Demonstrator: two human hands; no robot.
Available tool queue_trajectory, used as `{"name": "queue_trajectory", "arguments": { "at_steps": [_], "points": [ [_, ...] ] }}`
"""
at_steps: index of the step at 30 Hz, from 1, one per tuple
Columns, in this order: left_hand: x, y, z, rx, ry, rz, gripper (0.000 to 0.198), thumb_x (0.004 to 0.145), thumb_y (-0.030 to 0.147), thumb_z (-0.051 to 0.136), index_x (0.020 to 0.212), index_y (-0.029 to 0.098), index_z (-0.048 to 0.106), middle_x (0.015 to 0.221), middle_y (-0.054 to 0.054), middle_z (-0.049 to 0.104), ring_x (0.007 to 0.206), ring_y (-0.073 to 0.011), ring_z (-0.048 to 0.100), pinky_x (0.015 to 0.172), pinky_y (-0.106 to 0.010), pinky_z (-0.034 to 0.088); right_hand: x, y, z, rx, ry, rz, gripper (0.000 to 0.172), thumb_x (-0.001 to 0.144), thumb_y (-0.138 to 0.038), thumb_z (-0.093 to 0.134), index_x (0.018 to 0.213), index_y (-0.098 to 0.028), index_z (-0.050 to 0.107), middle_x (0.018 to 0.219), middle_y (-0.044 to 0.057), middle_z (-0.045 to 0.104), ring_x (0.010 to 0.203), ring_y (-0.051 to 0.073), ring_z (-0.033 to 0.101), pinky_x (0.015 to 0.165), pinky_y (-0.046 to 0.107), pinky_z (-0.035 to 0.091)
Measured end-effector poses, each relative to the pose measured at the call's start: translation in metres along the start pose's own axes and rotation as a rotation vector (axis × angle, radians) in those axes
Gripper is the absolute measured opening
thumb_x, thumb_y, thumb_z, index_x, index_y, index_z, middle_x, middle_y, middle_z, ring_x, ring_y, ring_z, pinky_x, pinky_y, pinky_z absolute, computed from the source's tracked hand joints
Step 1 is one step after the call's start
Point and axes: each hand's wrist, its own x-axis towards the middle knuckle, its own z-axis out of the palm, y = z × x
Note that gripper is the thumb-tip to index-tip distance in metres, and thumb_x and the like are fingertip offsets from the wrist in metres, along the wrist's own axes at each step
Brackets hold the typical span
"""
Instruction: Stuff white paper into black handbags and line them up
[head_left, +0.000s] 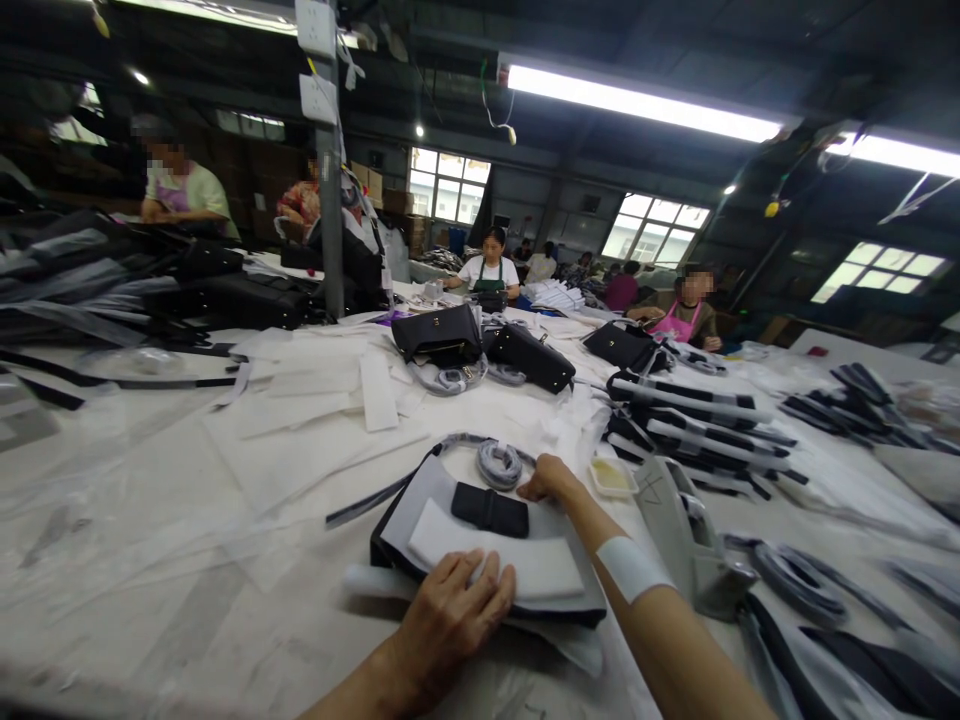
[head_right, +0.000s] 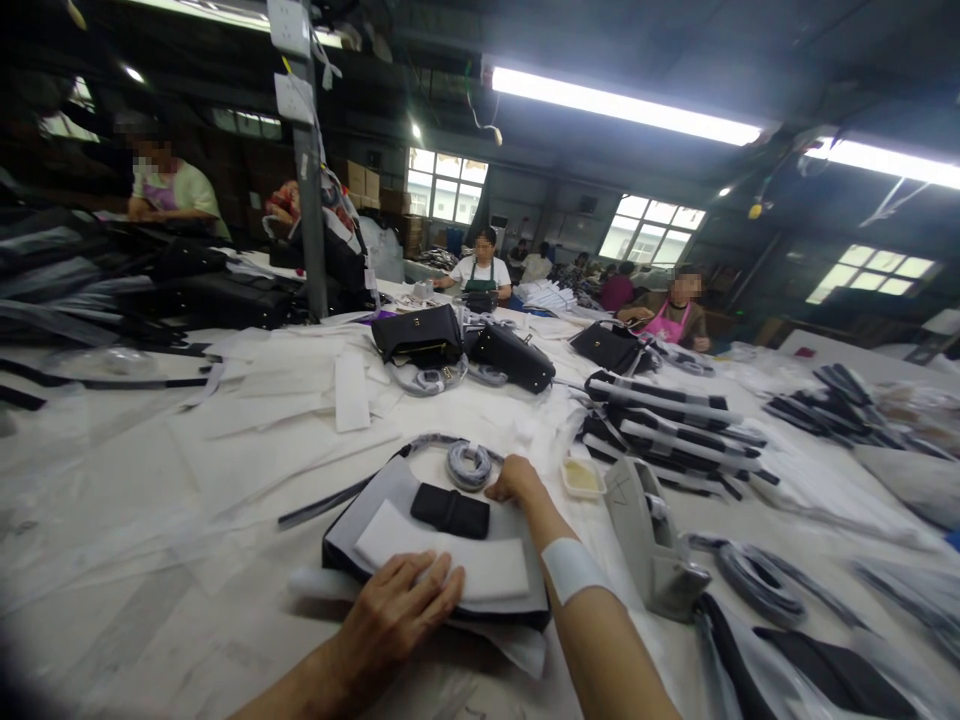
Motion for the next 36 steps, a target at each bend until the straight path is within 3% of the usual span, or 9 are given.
{"name": "queue_trajectory", "arguments": {
  "at_steps": [5, 10, 13, 16, 19, 23, 27, 30, 36],
  "points": [
    [0.002, -0.008, -0.006, -0.017, -0.02, -0.001, 0.034, 0.103, 0.016, 0.033, 0.121, 0.016, 0.062, 0.111, -0.01, 0.067, 0.096, -0.0209, 0.063, 0.081, -0.035, 0.05, 0.002, -0.002, -0.001, 0.074, -0.14, 0.02, 0.026, 0.095, -0.036, 0.064, 0.113, -0.018, 0.064, 0.114, 0.006, 0.064, 0.095, 0.021, 0.065, 0.079, 0.035, 0.057],
    [-0.005, -0.02, -0.024, -0.035, -0.046, -0.047, 0.039, 0.104, 0.016, 0.028, 0.123, 0.014, 0.061, 0.111, -0.01, 0.067, 0.097, -0.0227, 0.062, 0.083, -0.037, 0.049, 0.001, -0.001, 0.002, 0.197, -0.173, -0.006, 0.025, 0.096, -0.035, 0.062, 0.112, -0.017, 0.064, 0.112, 0.006, 0.065, 0.092, 0.019, 0.065, 0.077, 0.035, 0.057],
    [-0.01, -0.019, -0.028, -0.025, -0.056, -0.051, 0.038, 0.104, 0.016, 0.029, 0.125, 0.015, 0.06, 0.114, -0.01, 0.066, 0.099, -0.0231, 0.061, 0.084, -0.038, 0.048, -0.002, 0.002, -0.002, 0.301, -0.162, -0.036, 0.022, 0.096, -0.034, 0.062, 0.106, -0.015, 0.063, 0.099, 0.004, 0.066, 0.079, 0.015, 0.064, 0.069, 0.031, 0.057],
    [-0.013, -0.014, -0.024, 0.008, -0.074, -0.034, 0.036, 0.104, 0.016, 0.031, 0.124, 0.015, 0.06, 0.114, -0.01, 0.066, 0.099, -0.0223, 0.061, 0.085, -0.036, 0.048, -0.014, 0.008, -0.014, 0.436, -0.123, -0.116, 0.017, 0.091, -0.03, 0.066, 0.088, -0.015, 0.059, 0.074, -0.001, 0.063, 0.063, 0.012, 0.061, 0.059, 0.025, 0.051],
    [-0.014, -0.007, -0.015, 0.029, -0.081, -0.041, 0.034, 0.103, 0.016, 0.033, 0.124, 0.016, 0.06, 0.113, -0.01, 0.066, 0.102, -0.0218, 0.061, 0.087, -0.036, 0.047, -0.034, 0.014, -0.024, 0.565, -0.056, -0.238, 0.024, 0.079, -0.03, 0.072, 0.075, -0.019, 0.052, 0.065, -0.003, 0.061, 0.064, 0.014, 0.062, 0.059, 0.023, 0.047],
    [-0.013, -0.004, -0.009, 0.042, -0.054, -0.051, 0.034, 0.103, 0.015, 0.033, 0.121, 0.016, 0.062, 0.113, -0.009, 0.066, 0.103, -0.0219, 0.061, 0.089, -0.037, 0.045, -0.06, 0.015, -0.023, 0.64, 0.028, -0.326, 0.023, 0.072, -0.035, 0.071, 0.082, -0.019, 0.058, 0.071, -0.001, 0.066, 0.069, 0.017, 0.063, 0.063, 0.025, 0.047],
    [-0.01, -0.003, -0.008, 0.028, -0.008, -0.046, 0.036, 0.104, 0.016, 0.029, 0.115, 0.014, 0.064, 0.109, -0.008, 0.067, 0.107, -0.0218, 0.061, 0.098, -0.038, 0.042, -0.079, 0.01, -0.017, 0.632, 0.101, -0.349, 0.03, 0.076, -0.035, 0.066, 0.101, -0.019, 0.066, 0.084, 0.003, 0.072, 0.081, 0.021, 0.067, 0.073, 0.03, 0.05],
    [-0.008, -0.002, -0.008, 0.013, 0.007, -0.04, 0.037, 0.104, 0.014, 0.028, 0.112, 0.012, 0.064, 0.107, -0.009, 0.067, 0.111, -0.0215, 0.06, 0.102, -0.036, 0.041, -0.087, 0.006, -0.016, 0.597, 0.148, -0.359, 0.021, 0.078, -0.035, 0.063, 0.093, -0.02, 0.068, 0.09, 0.004, 0.072, 0.087, 0.022, 0.067, 0.08, 0.03, 0.05],
    [-0.01, -0.002, -0.006, 0.006, -0.037, -0.034, 0.037, 0.104, 0.014, 0.026, 0.114, 0.011, 0.062, 0.109, -0.01, 0.066, 0.11, -0.0212, 0.061, 0.096, -0.035, 0.046, -0.081, -0.002, -0.022, 0.482, 0.198, -0.357, 0.011, 0.074, -0.028, 0.065, 0.081, -0.021, 0.061, 0.098, 0.004, 0.068, 0.09, 0.02, 0.061, 0.08, 0.028, 0.047]
  ]
}}
